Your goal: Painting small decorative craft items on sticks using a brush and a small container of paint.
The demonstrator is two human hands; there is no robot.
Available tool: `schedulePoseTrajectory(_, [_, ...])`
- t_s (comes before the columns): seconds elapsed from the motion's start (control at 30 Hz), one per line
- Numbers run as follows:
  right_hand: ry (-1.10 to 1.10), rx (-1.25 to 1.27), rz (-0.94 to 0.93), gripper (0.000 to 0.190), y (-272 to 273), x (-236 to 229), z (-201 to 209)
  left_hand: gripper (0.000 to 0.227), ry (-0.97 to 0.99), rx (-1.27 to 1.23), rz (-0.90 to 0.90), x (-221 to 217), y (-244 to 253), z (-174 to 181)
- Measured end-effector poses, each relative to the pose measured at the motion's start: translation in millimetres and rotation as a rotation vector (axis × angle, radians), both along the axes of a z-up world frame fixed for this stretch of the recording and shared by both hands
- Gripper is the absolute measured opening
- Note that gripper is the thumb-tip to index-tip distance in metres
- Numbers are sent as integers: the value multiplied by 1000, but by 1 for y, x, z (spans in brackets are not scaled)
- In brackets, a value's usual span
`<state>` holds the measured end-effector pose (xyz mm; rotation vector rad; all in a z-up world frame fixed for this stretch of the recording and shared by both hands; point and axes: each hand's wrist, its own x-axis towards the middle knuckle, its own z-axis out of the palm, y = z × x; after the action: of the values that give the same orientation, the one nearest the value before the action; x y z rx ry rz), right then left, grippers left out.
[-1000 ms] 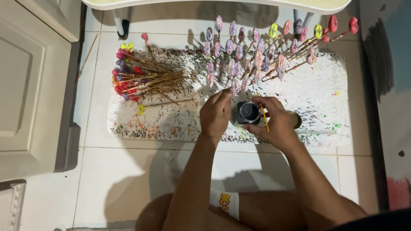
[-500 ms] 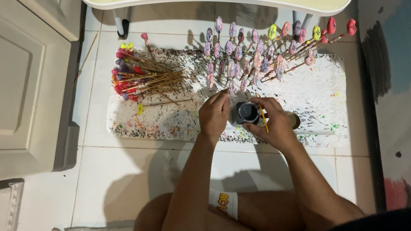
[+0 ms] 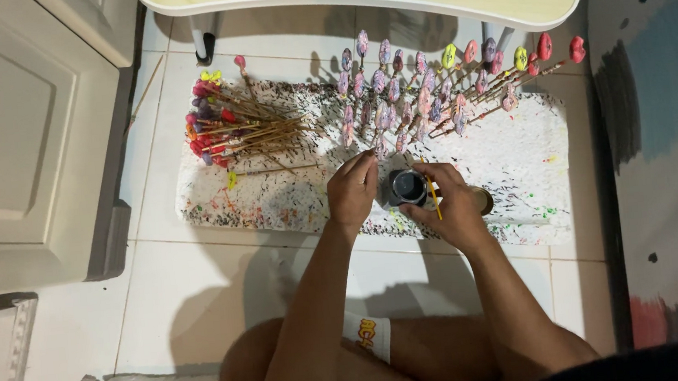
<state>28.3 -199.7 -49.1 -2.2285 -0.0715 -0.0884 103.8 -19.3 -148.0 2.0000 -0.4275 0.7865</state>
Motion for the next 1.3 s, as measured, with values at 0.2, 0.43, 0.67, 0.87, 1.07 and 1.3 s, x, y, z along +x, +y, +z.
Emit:
schedulePoseTrajectory(0.2, [-13, -5, -3, 67, -2, 1, -7, 14, 22, -1, -13, 0, 1, -2])
schedulePoseTrajectory(0.43, [-8, -7, -2, 69, -3, 1, -10, 12, -19, -30, -21, 2, -2, -11])
schedulePoseTrajectory(0.67, [2, 24, -11, 70, -3, 0, -1, 12, -28, -6, -11, 3, -2, -11])
schedulePoseTrajectory(0.87, [18, 7, 13, 53, -14, -8, 30, 19, 113, -93, -31, -4, -11, -16])
schedulePoseTrajectory(1.07, [-81, 206, -42, 22, -23, -4, 7, 25, 208, -100, -94, -8, -14, -13])
schedulePoseTrajectory(1.3, [-2, 344, -18, 27, -23, 0, -13, 23, 142, -135, -152, -11, -9, -6])
